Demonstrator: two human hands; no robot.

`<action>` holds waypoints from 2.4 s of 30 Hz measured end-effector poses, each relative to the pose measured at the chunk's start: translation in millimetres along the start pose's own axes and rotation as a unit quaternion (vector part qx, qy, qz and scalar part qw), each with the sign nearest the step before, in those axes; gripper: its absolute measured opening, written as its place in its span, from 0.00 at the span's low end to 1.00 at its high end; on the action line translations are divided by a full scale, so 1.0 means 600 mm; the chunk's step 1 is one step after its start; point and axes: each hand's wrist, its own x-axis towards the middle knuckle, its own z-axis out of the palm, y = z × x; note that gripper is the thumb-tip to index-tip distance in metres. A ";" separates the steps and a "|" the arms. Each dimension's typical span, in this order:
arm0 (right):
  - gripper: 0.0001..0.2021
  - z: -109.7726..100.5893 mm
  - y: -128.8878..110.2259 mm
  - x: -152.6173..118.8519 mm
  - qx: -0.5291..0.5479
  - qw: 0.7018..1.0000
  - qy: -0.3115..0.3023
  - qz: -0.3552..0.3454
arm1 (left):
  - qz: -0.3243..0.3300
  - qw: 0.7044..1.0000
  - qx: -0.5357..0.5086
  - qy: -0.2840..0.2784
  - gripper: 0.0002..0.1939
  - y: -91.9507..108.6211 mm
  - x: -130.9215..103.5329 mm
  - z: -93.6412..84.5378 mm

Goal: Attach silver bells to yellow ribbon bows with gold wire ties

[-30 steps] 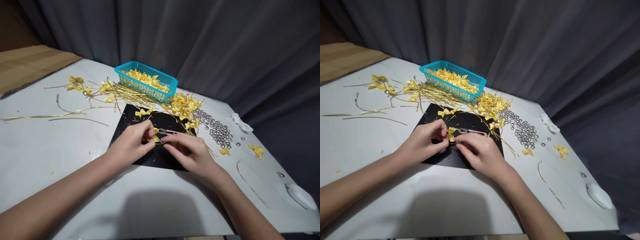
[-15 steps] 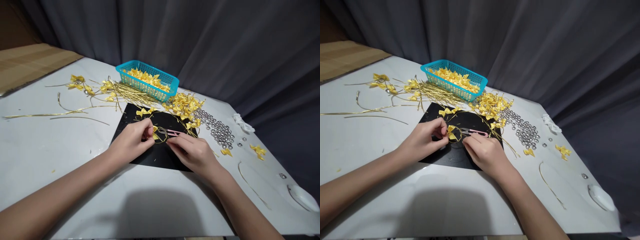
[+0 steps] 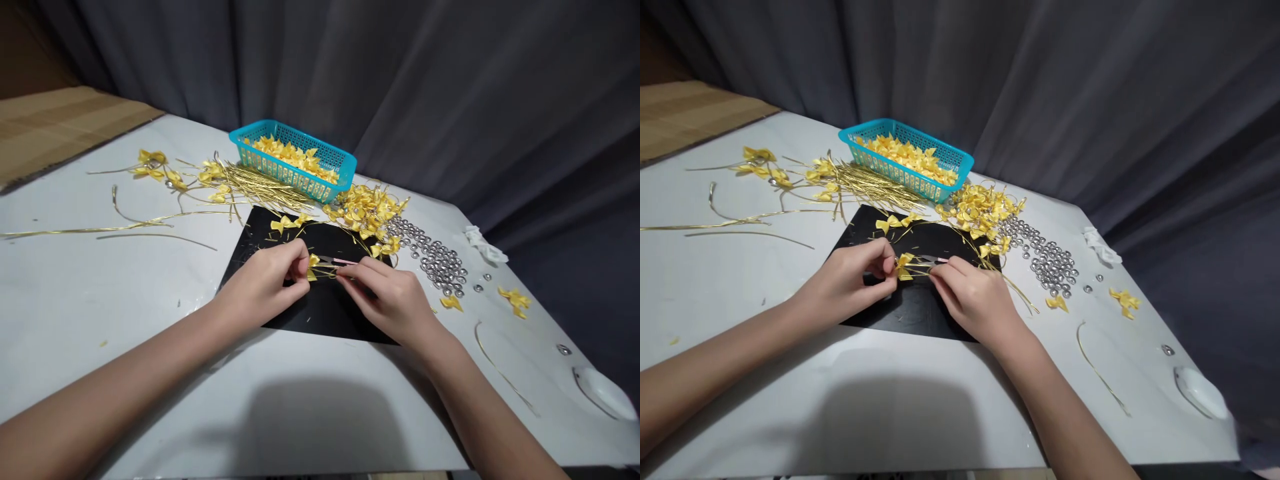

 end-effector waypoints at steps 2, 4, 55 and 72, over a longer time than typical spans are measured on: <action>0.06 -0.001 0.001 -0.001 -0.001 1.000 0.011 -0.020 | 0.004 1.000 0.004 0.000 0.09 0.000 0.001 -0.001; 0.05 -0.002 -0.002 -0.001 0.041 0.999 0.025 -0.023 | 0.005 1.000 0.012 0.007 0.09 -0.001 0.001 -0.002; 0.14 0.028 -0.046 0.017 0.301 0.898 -0.076 0.311 | -0.010 1.000 -0.009 -0.027 0.08 0.011 -0.008 0.012; 0.12 0.025 -0.035 0.019 0.508 0.746 -0.021 0.430 | -0.024 1.000 -0.003 -0.020 0.08 -0.001 -0.004 0.010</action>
